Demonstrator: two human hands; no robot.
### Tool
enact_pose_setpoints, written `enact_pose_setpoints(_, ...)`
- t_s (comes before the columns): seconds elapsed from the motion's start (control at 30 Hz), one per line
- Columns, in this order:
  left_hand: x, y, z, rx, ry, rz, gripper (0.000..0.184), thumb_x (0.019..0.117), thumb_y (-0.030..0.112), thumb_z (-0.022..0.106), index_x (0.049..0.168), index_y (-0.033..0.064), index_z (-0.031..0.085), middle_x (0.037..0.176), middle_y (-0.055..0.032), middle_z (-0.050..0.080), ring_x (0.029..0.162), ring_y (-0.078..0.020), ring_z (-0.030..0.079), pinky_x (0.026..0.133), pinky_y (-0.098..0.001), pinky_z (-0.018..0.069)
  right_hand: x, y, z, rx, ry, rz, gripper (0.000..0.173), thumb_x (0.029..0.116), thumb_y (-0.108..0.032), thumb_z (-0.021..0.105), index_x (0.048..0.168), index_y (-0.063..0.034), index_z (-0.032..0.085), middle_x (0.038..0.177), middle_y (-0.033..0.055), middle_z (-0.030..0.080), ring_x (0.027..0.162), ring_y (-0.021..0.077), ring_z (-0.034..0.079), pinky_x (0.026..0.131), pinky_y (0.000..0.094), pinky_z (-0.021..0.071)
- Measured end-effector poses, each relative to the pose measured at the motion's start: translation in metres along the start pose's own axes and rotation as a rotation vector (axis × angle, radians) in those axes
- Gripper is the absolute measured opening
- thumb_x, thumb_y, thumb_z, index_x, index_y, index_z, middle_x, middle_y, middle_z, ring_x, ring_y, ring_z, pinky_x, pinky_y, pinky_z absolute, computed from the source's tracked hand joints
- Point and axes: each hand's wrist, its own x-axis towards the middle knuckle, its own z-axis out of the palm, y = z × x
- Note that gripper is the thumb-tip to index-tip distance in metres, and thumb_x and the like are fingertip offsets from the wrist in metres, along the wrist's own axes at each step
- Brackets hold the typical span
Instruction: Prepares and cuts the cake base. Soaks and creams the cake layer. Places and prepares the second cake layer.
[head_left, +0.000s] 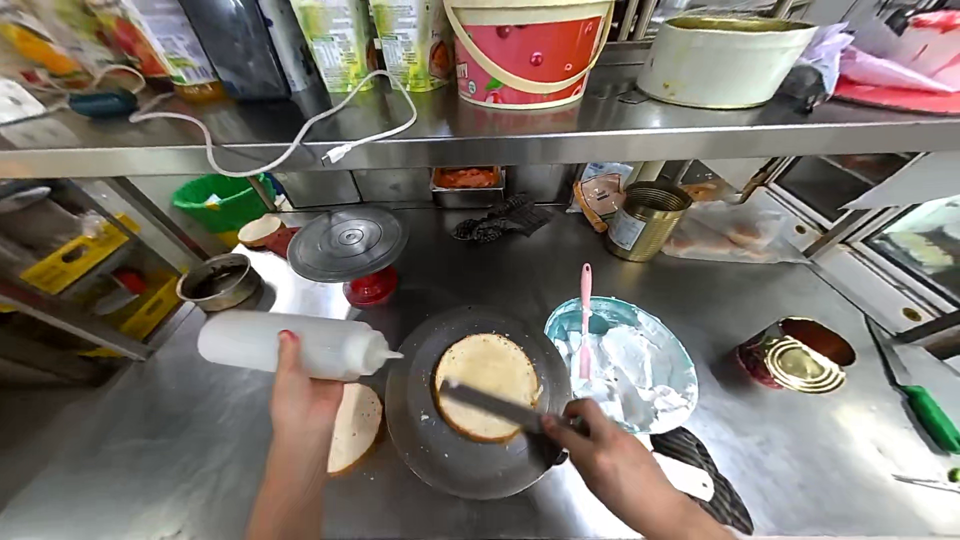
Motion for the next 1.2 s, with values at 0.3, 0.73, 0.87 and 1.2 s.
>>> enact_pose_setpoints(0.3,0.110,0.009,-0.088,-0.361,0.155,-0.270,0.068,0.0971,0.074,0.025,0.139,0.0225,0.038,0.130,-0.0110,0.057,0.110,-0.0264,0.065,0.080,-0.0441,0.0599,0.039,0.003,-0.049,0.479,-0.597,0.239,0.027,0.1050,-0.018,0.051,0.127,-0.0092,0.065,0.096,0.0101,0.071,0.075,0.0210,0.070,0.071,0.0422,0.0610)
enact_pose_setpoints(0.73,0.095,0.008,-0.084,-0.505,0.228,-0.233,0.069,0.0972,0.073,0.020,0.135,0.0176,0.037,0.113,-0.0093,0.059,0.094,-0.0198,0.068,0.079,-0.0383,0.0605,-0.009,0.027,-0.068,0.230,-0.404,0.342,0.029,0.1010,-0.019,0.052,0.125,-0.0124,0.066,0.085,0.0069,0.071,0.069,0.0229,0.069,0.064,0.0473,0.0591)
enact_pose_setpoints(0.87,0.013,-0.040,-0.072,0.425,-0.178,-0.033,0.046,0.1066,0.030,0.043,0.145,0.0057,0.037,0.117,-0.0070,0.064,0.099,-0.0153,0.066,0.084,-0.0366,0.0566,-0.025,0.017,-0.021,-0.051,-0.073,0.106,0.038,0.0893,-0.009,0.059,0.123,-0.0199,0.074,0.096,0.0145,0.067,0.075,0.0284,0.069,0.063,0.0460,0.0601)
enact_pose_setpoints(1.2,-0.005,-0.048,-0.056,1.111,-1.036,0.188,0.090,0.0578,0.052,0.092,0.138,0.0217,0.064,0.169,-0.0067,0.020,0.149,-0.0195,0.034,0.111,-0.0403,0.0470,-0.088,0.017,-0.096,0.464,-0.472,0.665,0.029,0.1038,-0.019,0.051,0.120,0.0028,0.060,0.076,0.0121,0.068,0.059,0.0243,0.068,0.056,0.0465,0.0593)
